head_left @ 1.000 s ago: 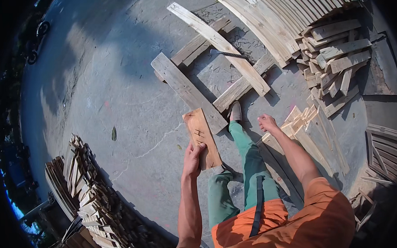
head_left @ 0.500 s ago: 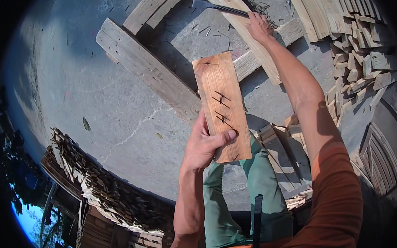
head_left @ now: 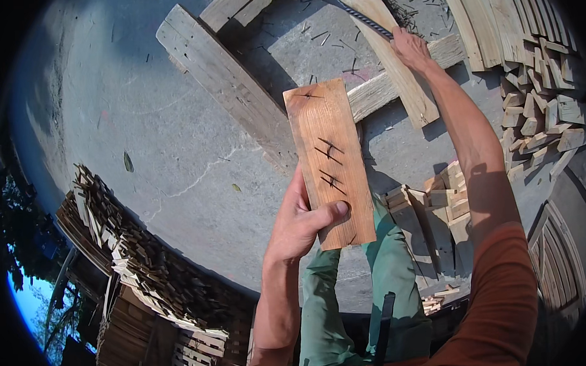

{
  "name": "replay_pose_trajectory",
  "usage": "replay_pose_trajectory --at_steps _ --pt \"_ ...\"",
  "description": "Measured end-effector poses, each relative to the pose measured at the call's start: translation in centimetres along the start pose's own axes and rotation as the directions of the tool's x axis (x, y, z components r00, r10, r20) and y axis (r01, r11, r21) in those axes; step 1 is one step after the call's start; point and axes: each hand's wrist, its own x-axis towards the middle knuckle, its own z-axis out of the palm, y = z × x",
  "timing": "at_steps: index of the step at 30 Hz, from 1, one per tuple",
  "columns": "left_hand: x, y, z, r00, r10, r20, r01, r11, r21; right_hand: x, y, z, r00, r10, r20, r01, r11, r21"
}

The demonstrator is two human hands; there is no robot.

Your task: Removing nails from scraps of wood using a hammer and a pry bar.

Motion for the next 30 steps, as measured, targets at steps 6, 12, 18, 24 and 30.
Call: replay_pose_trajectory --at_steps 6,12,18,24,30 --pt "-6.8 -1.7 -2.2 0.997 0.080 -0.004 -0.081 0.996 -0.041 -9.9 -6.8 -5.2 0.993 0.062 -0.096 -0.046 0.986 0.157" --pt "-17.2 -5.5 -5.1 0.975 0.215 0.052 -0.209 0.972 -0.109 -26.4 -10.5 -8.5 0.943 0.318 0.098 -0.315 0.756 0.575" --pt "-31.4 -13.1 -10.8 0.894 0.447 0.011 -0.435 0.876 -0.208 -43.4 -23.6 -15.0 0.865 0.329 0.378 -0.494 0.432 0.755" --pt "-51.6 -23.3 -17.2 0.785 0.613 -0.093 -0.614 0.750 -0.245 -56.1 -40.0 -20.2 0.960 0.100 0.263 -0.281 0.391 0.876" --pt "-72.8 -37.0 -22.2 0.534 0.710 -0.458 -0.844 0.477 -0.245 -63.4 -58.3 -21.2 0.858 -0.294 0.421 -0.194 0.572 0.797"
